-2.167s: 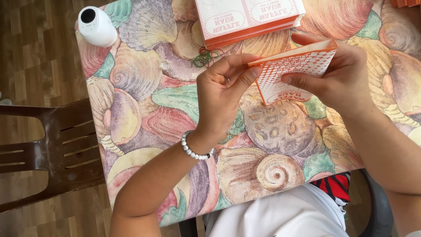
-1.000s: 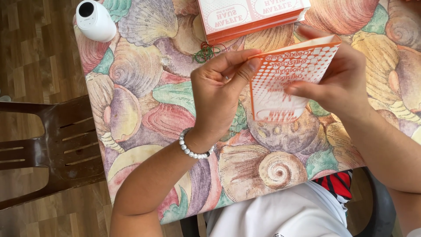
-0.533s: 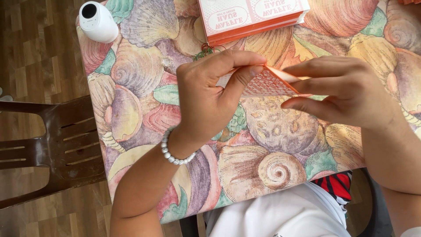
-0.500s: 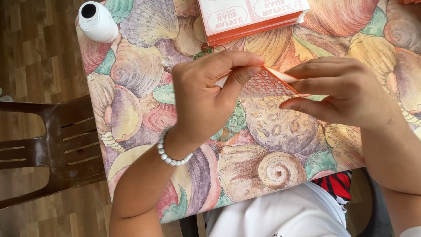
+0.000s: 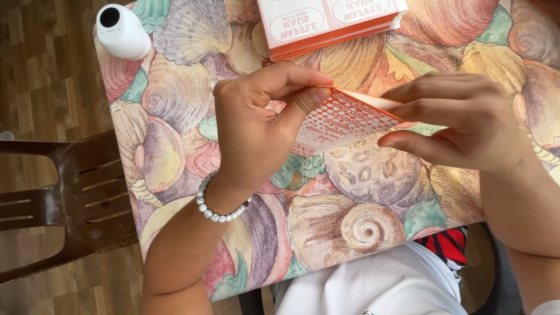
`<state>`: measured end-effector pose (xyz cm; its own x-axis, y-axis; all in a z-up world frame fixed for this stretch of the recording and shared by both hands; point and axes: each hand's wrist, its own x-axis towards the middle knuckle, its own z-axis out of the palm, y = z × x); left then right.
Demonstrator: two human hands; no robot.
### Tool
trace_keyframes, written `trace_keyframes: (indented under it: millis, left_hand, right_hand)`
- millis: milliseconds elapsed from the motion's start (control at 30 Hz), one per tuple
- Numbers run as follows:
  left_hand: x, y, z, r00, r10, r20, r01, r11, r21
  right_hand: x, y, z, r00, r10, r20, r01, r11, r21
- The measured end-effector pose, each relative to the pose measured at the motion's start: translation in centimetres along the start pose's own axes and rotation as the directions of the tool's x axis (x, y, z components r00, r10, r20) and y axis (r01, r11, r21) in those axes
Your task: Manually folding paper bags along pre-scored lines and stacking them on a table.
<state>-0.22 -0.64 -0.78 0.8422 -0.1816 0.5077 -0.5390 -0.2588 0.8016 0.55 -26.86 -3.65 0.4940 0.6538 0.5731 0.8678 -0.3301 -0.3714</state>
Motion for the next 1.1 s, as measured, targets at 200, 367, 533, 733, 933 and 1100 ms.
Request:
trace_keyframes:
  millis: [200, 367, 533, 733, 933, 1100]
  left_hand:
    - [-1.9, -1.9, 2.4, 0.981, -0.101, -0.164, 0.053, 0.961, -0.273]
    - [-2.3, -2.6, 3.4, 0.975, -0.093, -0.203, 0.02, 0.942, -0.336]
    - [-2.2, -2.2, 3.1, 0.977, -0.122, -0.173, 0.06, 0.942, -0.329]
    - [-1.4, -1.1, 1.6, 0.997, -0.034, -0.071, 0.019, 0.979, -0.202]
    - [-1.2, 0.2, 1.1, 0.997, -0.062, -0.054, 0.059, 0.996, -0.062]
    - [-1.3, -1.0, 2.1, 0.993, -0.118, -0.01, 0.113, 0.97, -0.217]
  right_hand:
    - [-3.8, 1.4, 1.9, 0.926, 0.233, -0.298, -0.105, 0.915, 0.389]
    - [-2.8, 0.1, 2.4, 0.832, 0.465, -0.303, -0.267, 0.814, 0.515]
    - [-2.9, -0.2, 2.4, 0.787, 0.497, -0.365, -0.33, 0.84, 0.431]
    - [-4.3, 0.8, 1.7, 0.775, 0.479, -0.412, -0.324, 0.861, 0.391]
    - [-3.4, -0.9, 0.3, 0.786, 0.476, -0.394, -0.378, 0.875, 0.304]
    - [-4.9, 1.8, 0.7, 0.682, 0.639, -0.356, -0.411, 0.738, 0.535]
